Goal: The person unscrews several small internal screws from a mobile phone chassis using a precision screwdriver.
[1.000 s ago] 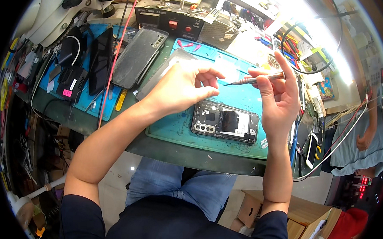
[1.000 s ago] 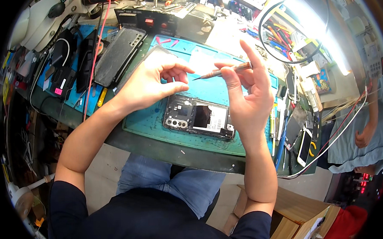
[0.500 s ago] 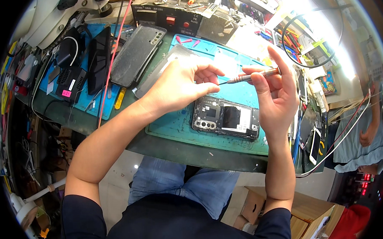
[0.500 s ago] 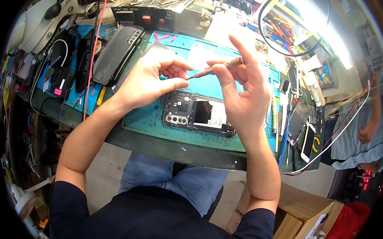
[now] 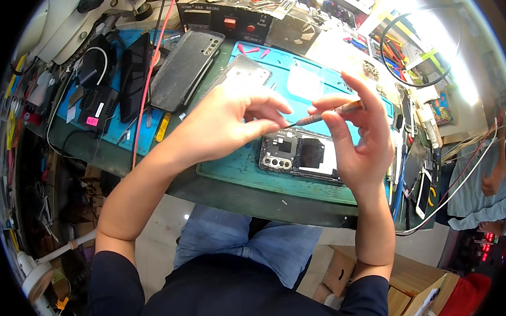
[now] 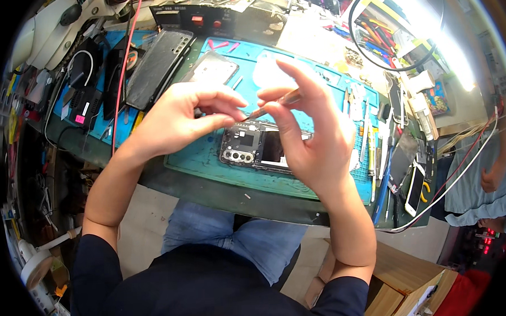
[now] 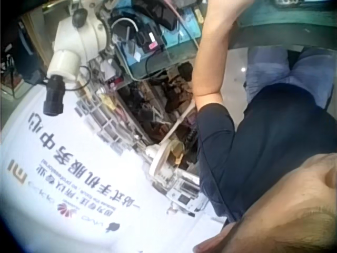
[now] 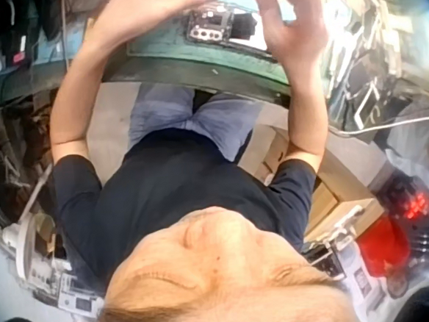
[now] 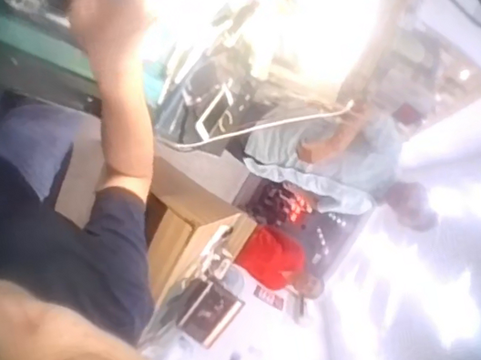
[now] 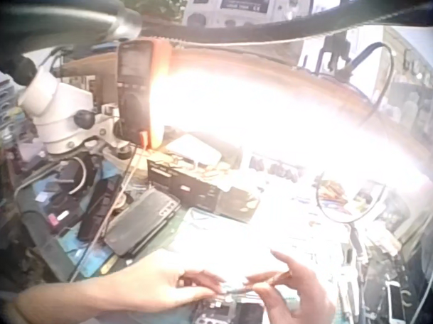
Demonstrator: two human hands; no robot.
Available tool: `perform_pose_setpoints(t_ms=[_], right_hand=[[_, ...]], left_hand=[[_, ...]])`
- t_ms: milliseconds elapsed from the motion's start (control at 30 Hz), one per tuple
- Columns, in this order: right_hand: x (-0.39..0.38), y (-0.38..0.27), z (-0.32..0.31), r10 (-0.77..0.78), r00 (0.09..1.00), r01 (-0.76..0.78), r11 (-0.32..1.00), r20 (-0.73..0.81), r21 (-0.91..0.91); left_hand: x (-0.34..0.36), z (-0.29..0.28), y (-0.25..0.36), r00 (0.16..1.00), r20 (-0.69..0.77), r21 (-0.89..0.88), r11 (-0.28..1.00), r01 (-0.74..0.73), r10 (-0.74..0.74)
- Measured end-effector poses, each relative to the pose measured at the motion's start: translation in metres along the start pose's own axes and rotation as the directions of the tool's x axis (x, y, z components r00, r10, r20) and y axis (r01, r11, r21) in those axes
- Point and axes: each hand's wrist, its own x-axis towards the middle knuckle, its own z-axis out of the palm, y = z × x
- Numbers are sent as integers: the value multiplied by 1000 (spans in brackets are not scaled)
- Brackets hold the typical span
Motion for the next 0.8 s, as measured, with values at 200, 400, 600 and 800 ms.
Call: perform_pose_setpoints(t_ms=[200, 400, 600, 800], right_hand=[[-2, -6, 10, -49, 994, 52, 998, 98, -34], [-2, -9, 11, -38, 990, 44, 998, 138, -40], [0, -14, 7, -64, 981, 73, 996, 182, -44], [2, -16, 5, -97, 955, 108, 994, 282, -24]], left_hand=[[-28, -5, -2, 995, 41, 113, 989, -100, 96], [-31, -3, -6, 994, 89, 27, 998, -58, 55], [-31, 0, -10, 985, 144, 30, 995, -99, 94], [-33, -1, -10, 984, 140, 76, 989, -124, 112]])
